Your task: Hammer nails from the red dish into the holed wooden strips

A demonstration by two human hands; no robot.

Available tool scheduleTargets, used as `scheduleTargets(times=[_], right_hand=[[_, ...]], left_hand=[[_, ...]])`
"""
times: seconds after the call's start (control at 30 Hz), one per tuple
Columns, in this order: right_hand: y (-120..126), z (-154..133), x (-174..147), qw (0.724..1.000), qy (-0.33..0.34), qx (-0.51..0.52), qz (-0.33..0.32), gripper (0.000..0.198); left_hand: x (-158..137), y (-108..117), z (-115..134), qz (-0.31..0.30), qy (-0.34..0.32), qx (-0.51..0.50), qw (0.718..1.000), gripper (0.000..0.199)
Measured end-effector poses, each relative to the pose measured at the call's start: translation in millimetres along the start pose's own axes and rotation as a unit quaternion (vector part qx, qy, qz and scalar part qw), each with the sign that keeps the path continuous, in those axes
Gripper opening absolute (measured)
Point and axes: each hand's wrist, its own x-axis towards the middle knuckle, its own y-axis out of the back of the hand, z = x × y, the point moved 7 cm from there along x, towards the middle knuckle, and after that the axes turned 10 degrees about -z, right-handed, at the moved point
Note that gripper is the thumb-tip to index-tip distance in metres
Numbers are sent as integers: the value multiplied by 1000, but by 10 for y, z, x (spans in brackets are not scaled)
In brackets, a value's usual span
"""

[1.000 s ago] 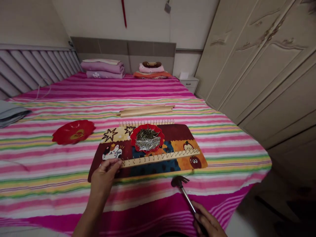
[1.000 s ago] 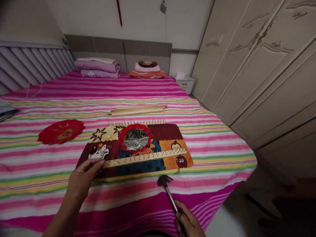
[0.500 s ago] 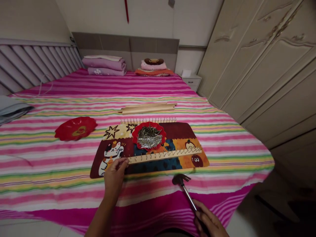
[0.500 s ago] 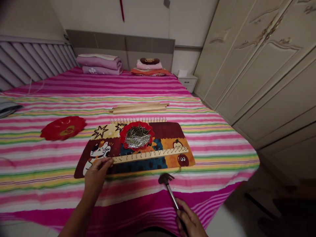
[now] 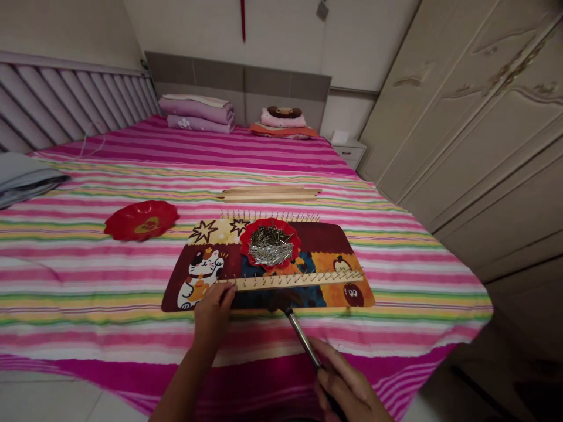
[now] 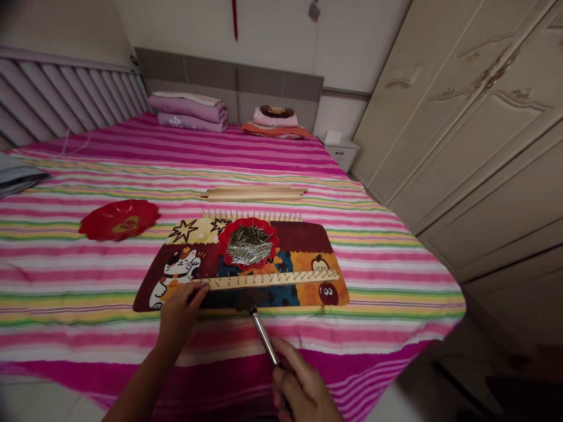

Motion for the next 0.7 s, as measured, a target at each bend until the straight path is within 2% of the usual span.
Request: scheduleTargets(times=[0.03, 0.13, 0.23, 0.33, 0.43, 0.53, 0.6, 0.7], right_hand=[[-110, -131, 57, 1000, -1, -9, -21, 76], [-324, -459, 240, 999, 26, -40, -23, 63], [-492, -613, 406, 994, 49, -85, -41, 54], [-553, -687, 502, 986, 80, -146, -29, 43], [-588, -759, 539, 969, 122, -213, -22, 41], [-624, -762, 569, 960, 117, -250, -38, 41], [-618, -740, 565, 964, 104, -242, -38, 40], [-542, -667, 487, 979, 100, -173, -31, 42]], left_hand=[[-1, -8, 7, -1, -7, 5, 1000, 20], [2, -22, 31, -4, -18, 7, 1000, 21], [4, -28, 52, -3, -24, 13, 1000, 21], [-7, -39, 56, 3, -38, 16, 999, 21], [-25, -58, 35, 9, -53, 12, 998, 20], [-29, -80, -10, 8, -39, 28, 999, 19], [-25, -90, -27, 4, -27, 33, 999, 18], [-24, -87, -18, -1, -33, 5, 999, 17]])
